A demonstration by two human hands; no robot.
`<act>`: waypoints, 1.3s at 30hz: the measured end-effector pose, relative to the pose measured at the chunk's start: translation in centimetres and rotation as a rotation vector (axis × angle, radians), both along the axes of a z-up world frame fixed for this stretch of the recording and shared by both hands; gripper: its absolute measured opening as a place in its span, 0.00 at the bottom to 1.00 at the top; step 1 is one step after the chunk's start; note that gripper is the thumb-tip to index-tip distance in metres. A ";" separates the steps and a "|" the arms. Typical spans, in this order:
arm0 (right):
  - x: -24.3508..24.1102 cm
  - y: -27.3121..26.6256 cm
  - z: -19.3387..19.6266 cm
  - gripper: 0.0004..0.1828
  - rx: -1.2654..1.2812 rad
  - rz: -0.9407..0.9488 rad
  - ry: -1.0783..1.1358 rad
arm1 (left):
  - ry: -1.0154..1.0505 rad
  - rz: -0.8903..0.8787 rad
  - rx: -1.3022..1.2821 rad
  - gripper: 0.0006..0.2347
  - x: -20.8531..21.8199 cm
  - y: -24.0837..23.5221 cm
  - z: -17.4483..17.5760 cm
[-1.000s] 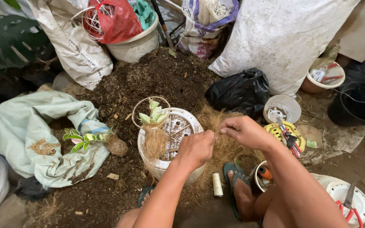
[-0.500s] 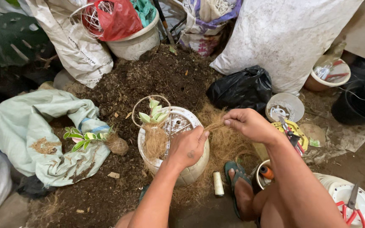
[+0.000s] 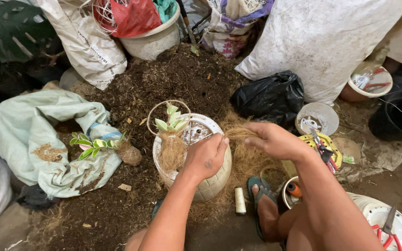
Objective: The person arranges a small plant into a hanging basket by wrapping coconut coir around its base and securing it with twine. They adjust the plant and coir repeatedly to ensure it is firmly attached to the basket.
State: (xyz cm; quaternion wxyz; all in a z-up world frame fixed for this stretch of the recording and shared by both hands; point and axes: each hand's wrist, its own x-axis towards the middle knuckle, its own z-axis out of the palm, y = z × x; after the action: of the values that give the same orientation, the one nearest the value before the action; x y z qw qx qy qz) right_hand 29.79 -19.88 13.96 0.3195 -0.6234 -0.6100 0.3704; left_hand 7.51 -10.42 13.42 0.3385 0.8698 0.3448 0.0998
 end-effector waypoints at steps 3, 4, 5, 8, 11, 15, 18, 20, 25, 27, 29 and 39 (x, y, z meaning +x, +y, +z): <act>0.9 0.1 -0.6 0.15 -0.190 -0.033 -0.029 | 0.011 -0.056 -0.012 0.17 -0.4 0.3 0.2; 1.4 0.2 -0.7 0.18 -0.205 -0.016 -0.036 | 0.008 -0.082 -0.006 0.17 -0.5 0.6 0.2; 2.0 0.2 -0.8 0.16 -0.190 0.008 -0.005 | 0.062 -0.087 -0.066 0.17 -0.5 0.8 0.3; 4.2 -0.7 -1.3 0.14 -0.208 -0.026 0.105 | 0.154 -0.083 -0.230 0.19 -1.2 1.3 0.1; 7.7 -1.8 -2.3 0.14 -0.263 -0.340 0.240 | 0.072 -0.015 -0.303 0.19 -2.2 2.0 0.4; 11.4 -1.6 -5.3 0.22 -0.090 -0.739 0.270 | -0.108 0.047 -0.225 0.19 -2.7 2.2 1.2; 10.9 -0.5 -7.0 0.36 -0.131 -0.671 -0.065 | 0.082 0.067 -0.290 0.20 -2.4 1.9 2.2; 9.2 0.3 -6.3 0.48 -0.028 -0.540 -0.244 | 0.289 0.042 -0.304 0.19 -1.6 1.5 2.7; 0.4 -0.3 -2.1 0.39 0.338 0.046 -0.250 | 0.331 -0.101 -0.209 0.17 0.1 -0.1 2.2; -3.1 -0.2 -0.8 0.40 0.180 0.200 -0.248 | 0.271 -0.169 -0.222 0.17 -0.2 -0.4 1.9; -5.0 0.0 0.1 0.39 -0.071 0.204 -0.131 | 0.241 -0.221 -0.222 0.20 -0.4 -0.2 2.0; -3.7 0.7 1.0 0.08 0.002 0.001 -0.237 | 0.277 -0.074 -0.287 0.22 -1.8 -0.5 4.0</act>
State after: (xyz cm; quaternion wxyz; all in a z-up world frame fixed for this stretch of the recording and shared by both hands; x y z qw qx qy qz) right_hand 26.09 -19.14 14.91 0.2455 -0.6622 -0.6440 0.2939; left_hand 5.69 -10.89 17.43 0.4116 0.8301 0.3668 -0.0835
